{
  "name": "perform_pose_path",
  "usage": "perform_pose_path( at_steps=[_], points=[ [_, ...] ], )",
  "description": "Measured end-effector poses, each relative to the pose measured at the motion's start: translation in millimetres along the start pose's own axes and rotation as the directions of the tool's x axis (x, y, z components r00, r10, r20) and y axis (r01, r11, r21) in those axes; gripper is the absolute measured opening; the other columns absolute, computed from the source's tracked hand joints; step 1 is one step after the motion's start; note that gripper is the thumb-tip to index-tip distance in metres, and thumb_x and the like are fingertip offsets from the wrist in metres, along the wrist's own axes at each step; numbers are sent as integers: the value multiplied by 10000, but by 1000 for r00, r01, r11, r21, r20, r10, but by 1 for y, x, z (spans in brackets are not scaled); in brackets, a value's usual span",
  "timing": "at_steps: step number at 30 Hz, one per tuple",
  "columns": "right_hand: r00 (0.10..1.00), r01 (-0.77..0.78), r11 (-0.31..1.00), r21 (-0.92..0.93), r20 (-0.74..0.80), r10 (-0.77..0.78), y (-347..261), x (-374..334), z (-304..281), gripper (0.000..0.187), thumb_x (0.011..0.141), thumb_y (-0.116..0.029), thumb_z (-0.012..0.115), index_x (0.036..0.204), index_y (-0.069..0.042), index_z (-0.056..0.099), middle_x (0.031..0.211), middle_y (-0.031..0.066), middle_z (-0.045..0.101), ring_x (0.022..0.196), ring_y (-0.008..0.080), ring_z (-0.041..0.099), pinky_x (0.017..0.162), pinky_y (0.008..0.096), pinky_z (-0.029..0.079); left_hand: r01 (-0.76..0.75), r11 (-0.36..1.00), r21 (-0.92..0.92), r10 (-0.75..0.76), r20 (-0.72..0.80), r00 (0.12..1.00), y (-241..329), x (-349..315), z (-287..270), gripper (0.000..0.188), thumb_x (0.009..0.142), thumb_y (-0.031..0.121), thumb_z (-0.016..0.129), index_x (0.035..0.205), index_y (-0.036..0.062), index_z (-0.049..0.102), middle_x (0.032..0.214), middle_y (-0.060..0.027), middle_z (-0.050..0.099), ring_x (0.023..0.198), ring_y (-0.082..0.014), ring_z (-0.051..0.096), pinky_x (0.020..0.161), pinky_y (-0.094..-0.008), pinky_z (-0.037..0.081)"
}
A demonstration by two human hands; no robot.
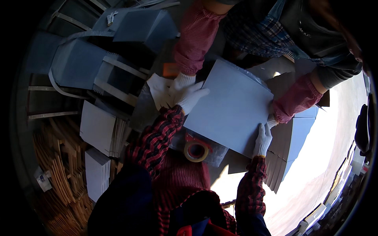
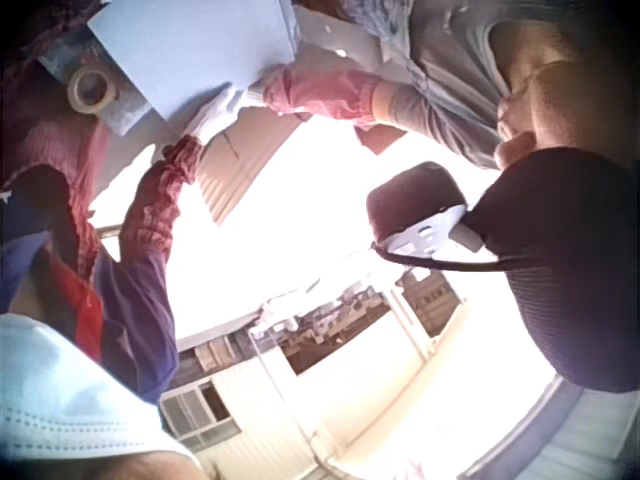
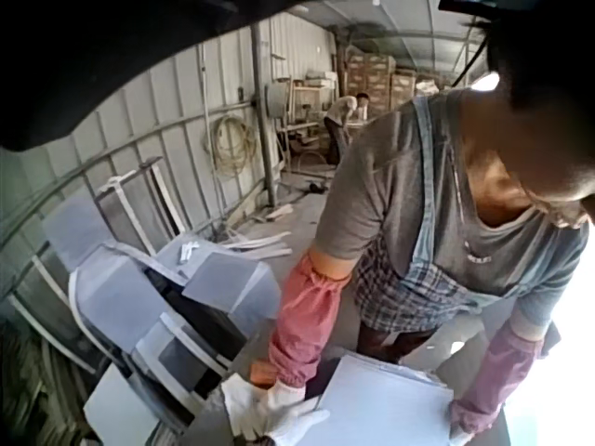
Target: The person assembles flat-pack furniture components in a workshop. They fold white panels into box shapes, secure them with string, and use a tape dispenser to apply tape to cardboard pieces. A coworker assists by handing over materials and taping edges.
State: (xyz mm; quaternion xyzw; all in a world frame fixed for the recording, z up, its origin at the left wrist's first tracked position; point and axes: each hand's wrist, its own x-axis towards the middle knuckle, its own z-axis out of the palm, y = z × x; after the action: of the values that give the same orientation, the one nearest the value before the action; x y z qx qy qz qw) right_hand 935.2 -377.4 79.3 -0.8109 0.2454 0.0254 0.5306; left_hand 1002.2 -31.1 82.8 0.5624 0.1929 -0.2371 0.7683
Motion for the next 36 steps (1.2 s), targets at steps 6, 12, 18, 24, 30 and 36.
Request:
perform_pose_path(
  at_steps=[6, 12, 18, 24, 30, 36],
  points=[
    [997, 60, 991, -120, -46, -66, 10, 17, 21, 470, 974, -249, 584, 1331, 57, 583, 1205, 152, 688, 1063, 184, 617, 967, 315, 457, -155, 732, 664, 311, -124, 942, -46, 39, -16, 443, 926, 253, 597, 1291, 3, 571, 1134, -173, 650, 1040, -289, 631, 919, -364, 485],
    [996, 77, 996, -38, -47, -79, 31, 26, 32, 469, 985, -247, 558, 1356, 39, 566, 1225, 164, 688, 1085, 206, 631, 968, 334, 462, -68, 394, 916, 277, -48, 960, 3, 28, -14, 536, 858, 357, 623, 1300, 60, 561, 1268, -225, 547, 1088, -434, 584, 962, -463, 478],
    [998, 45, 950, -310, -30, -57, 17, 27, 42, 435, 980, -243, 555, 1362, -36, 578, 1217, 163, 691, 1077, 279, 658, 923, 383, 501, 88, 448, 889, 7, -102, 995, -11, -25, -23, 862, 787, 363, 702, 1500, 65, 321, 1433, -253, 452, 1276, -436, 503, 1052, -471, 439],
    [968, 73, 664, -744, -108, -228, -20, 7, 4, 537, 965, -424, 572, 1389, -94, 558, 1258, 184, 642, 1162, 389, 608, 910, 460, 509, 146, 270, 952, -157, -106, 982, -33, -47, -39, 943, 715, 277, 780, 1481, 37, 286, 1343, -265, 498, 1189, -434, 570, 979, -482, 494],
    [964, -197, 970, -142, 152, 218, 67, -7, 45, 620, 998, -408, 548, 1405, 55, 485, 1300, 167, 619, 1124, 243, 587, 978, 358, 442, 42, -74, 996, 216, -25, 976, -84, -21, -49, 449, 836, 89, 636, 1217, -29, 430, 990, -185, 614, 826, -326, 713, 648, -430, 585],
    [932, -342, 939, 26, 136, 335, 68, -4, 86, 367, 992, -361, 539, 1139, -35, 622, 973, 35, 623, 874, 169, 574, 728, 379, 492, 42, -103, 994, 227, -17, 974, -92, -8, -63, 286, 853, 90, 619, 1077, -8, 470, 907, -163, 624, 696, -310, 720, 529, -406, 580]
  ],
)
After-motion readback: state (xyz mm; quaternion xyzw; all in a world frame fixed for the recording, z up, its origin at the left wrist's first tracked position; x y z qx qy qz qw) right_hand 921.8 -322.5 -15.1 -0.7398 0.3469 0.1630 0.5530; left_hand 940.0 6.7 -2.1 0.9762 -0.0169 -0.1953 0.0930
